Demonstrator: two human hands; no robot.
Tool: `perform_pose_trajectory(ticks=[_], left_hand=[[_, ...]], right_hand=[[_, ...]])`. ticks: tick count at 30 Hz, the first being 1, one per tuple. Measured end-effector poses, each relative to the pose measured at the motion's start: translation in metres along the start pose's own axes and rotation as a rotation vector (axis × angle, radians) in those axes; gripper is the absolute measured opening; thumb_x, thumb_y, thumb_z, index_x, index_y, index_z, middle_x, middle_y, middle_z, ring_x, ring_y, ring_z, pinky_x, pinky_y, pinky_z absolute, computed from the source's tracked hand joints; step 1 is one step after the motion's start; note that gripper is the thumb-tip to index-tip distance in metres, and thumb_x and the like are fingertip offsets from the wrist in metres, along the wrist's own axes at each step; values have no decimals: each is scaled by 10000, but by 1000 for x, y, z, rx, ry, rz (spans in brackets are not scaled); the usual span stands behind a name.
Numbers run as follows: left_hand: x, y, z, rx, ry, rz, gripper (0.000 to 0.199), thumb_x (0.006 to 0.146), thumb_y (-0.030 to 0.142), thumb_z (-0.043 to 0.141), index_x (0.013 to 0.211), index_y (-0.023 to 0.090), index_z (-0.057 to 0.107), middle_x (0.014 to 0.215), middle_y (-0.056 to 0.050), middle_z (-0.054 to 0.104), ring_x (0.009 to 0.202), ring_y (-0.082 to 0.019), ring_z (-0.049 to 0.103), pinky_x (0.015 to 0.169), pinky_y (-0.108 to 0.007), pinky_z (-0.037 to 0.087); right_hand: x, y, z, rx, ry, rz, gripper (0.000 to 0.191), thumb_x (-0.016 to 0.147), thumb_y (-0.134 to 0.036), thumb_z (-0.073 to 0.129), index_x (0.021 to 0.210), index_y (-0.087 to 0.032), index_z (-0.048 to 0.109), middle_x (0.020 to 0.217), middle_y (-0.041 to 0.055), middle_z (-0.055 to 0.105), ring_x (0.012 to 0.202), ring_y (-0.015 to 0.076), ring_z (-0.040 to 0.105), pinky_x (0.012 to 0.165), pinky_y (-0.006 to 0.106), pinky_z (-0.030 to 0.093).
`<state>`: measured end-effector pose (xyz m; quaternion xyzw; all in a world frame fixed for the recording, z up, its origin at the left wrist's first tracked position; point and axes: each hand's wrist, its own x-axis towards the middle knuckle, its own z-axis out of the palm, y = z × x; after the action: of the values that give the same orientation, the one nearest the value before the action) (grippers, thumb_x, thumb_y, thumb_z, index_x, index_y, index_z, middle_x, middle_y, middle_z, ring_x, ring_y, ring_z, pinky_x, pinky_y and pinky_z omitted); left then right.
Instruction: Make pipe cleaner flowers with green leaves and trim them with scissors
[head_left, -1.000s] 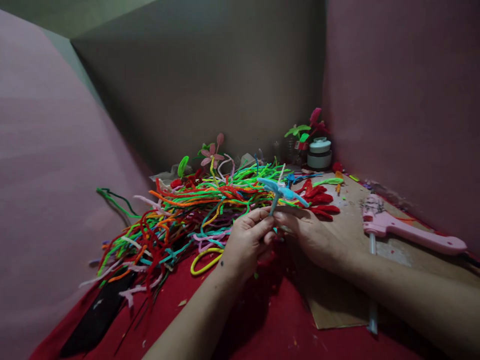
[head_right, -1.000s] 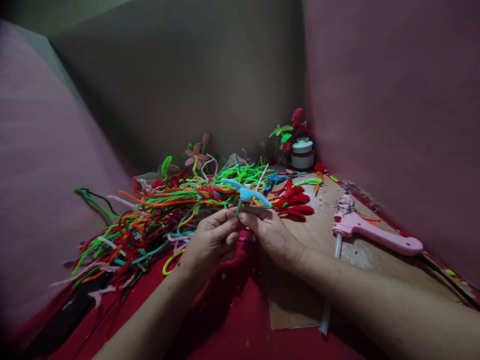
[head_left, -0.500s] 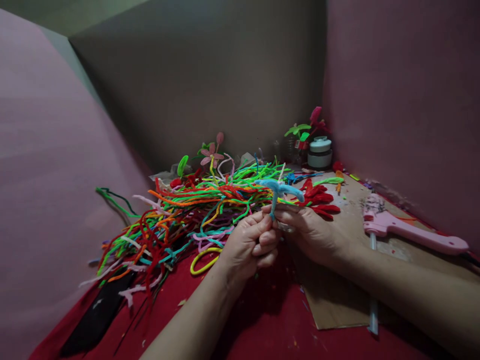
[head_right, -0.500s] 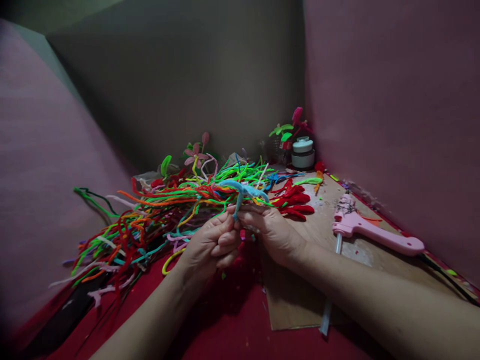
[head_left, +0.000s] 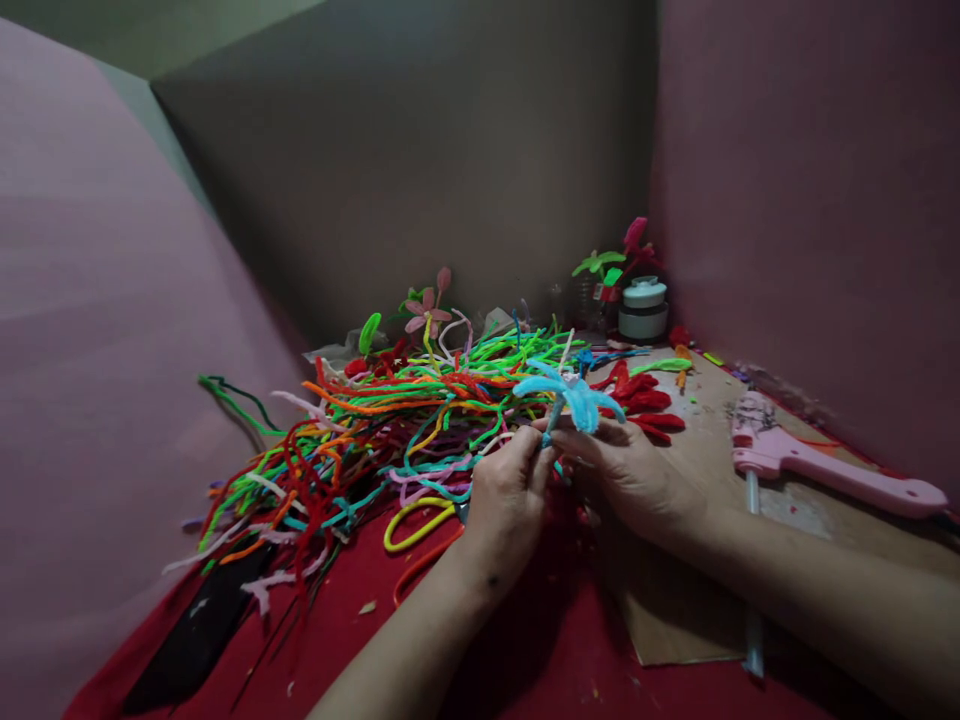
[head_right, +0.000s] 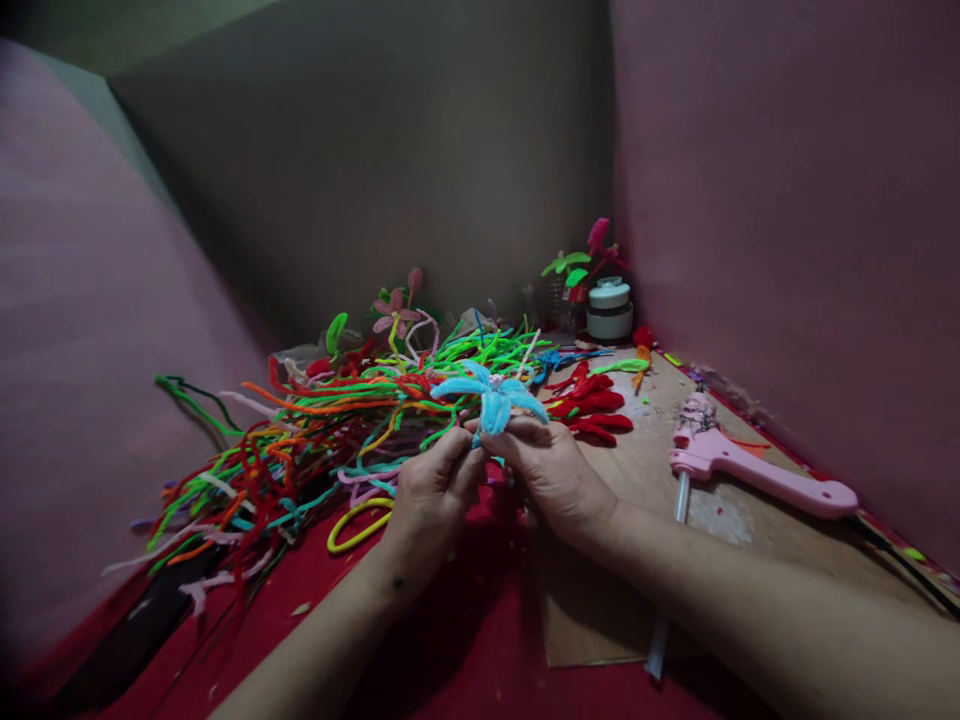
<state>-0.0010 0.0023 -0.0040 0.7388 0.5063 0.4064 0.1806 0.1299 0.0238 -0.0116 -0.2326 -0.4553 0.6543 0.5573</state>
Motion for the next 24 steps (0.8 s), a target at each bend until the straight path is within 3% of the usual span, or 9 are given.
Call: perform_pose_trajectory(ticks=[9, 16, 20, 24], left_hand=[[5, 9, 0, -360, 12, -174, 147, 809, 325, 514, 829, 183, 547, 672, 39, 553, 481, -67, 416, 509, -194, 356], [3, 9, 0, -321, 45, -104, 147, 828, 293, 498, 746, 184, 555, 557, 58, 464, 509, -67, 431, 550, -184, 363], [4, 12, 1, -440, 35, -165, 148, 815, 269, 507, 704, 177, 539, 546, 62, 474, 445, -48, 413, 470, -169, 344], [6, 15, -2, -697, -60, -315, 189, 791, 297, 544, 669, 158, 511, 525, 53, 486, 369, -33, 386, 362, -150, 286]], right_hand=[[-1, 0, 2, 0, 18, -32, 169, 718, -271, 666, 874, -230, 718, 877, 23, 686, 791, 162, 604, 757, 312, 448], [-2, -5, 5, -44, 96, -23, 197, 655, -334, 711, 804, -205, 723, 832, 24, 689, 792, 171, 600, 766, 308, 444], [-2, -5, 6, -37, -16, -43, 244, 707, -382, 657, 879, -215, 708, 793, 20, 681, 702, 162, 597, 682, 307, 461], [-2, -2, 5, 14, -96, 10, 301, 749, -403, 607, 963, -204, 677, 697, 21, 661, 629, 161, 590, 602, 306, 460]])
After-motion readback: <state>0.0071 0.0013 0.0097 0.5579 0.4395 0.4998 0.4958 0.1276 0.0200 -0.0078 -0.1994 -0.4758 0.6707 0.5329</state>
